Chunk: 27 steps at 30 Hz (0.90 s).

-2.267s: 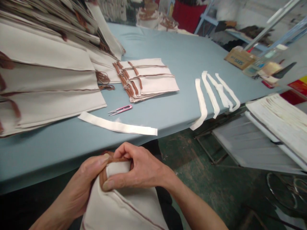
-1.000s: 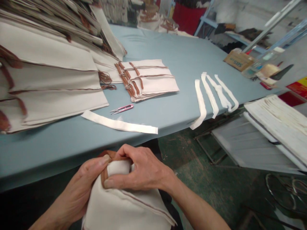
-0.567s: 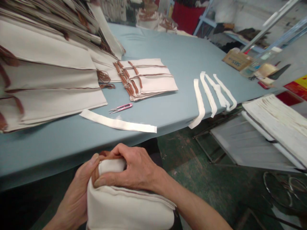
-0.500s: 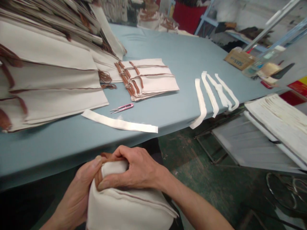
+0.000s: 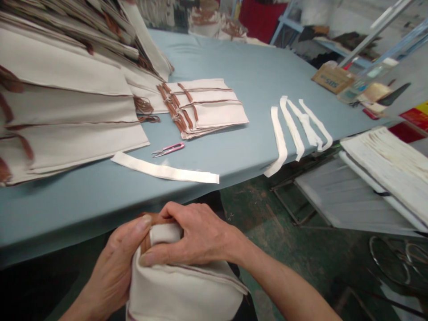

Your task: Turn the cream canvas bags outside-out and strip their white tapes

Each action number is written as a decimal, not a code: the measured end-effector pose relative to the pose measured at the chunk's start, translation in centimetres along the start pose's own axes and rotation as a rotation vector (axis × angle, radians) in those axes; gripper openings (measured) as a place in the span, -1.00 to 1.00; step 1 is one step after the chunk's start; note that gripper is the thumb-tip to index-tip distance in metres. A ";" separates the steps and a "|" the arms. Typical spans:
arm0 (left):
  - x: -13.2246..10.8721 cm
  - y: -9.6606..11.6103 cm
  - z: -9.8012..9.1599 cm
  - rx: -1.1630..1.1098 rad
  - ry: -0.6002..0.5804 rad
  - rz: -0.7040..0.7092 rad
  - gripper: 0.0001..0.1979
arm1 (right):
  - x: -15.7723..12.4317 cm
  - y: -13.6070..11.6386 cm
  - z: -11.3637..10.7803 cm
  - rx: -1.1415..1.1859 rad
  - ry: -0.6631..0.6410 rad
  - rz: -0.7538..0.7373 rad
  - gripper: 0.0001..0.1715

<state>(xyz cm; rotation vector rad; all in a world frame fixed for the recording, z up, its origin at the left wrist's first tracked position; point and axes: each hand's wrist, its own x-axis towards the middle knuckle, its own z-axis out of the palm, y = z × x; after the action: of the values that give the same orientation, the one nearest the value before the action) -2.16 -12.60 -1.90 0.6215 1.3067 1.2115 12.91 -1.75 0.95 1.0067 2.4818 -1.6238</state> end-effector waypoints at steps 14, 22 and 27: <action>1.6 6.0 -3.1 0.423 -0.453 0.048 -0.55 | -0.1 -1.1 -4.0 -0.128 -0.033 -0.262 -0.60; 1.9 6.8 -3.5 0.727 -0.443 0.293 -0.50 | -0.3 -1.3 -5.4 -0.053 -0.026 -0.369 -0.71; 1.3 7.5 -2.8 0.790 -0.406 0.384 -0.50 | -0.8 -1.6 -5.8 -0.096 -0.009 -0.386 -0.73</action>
<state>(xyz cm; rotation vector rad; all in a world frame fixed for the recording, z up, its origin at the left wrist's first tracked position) -7.38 -9.76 3.70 1.6553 1.3208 0.7570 14.61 2.21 5.27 0.5301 2.8506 -1.5612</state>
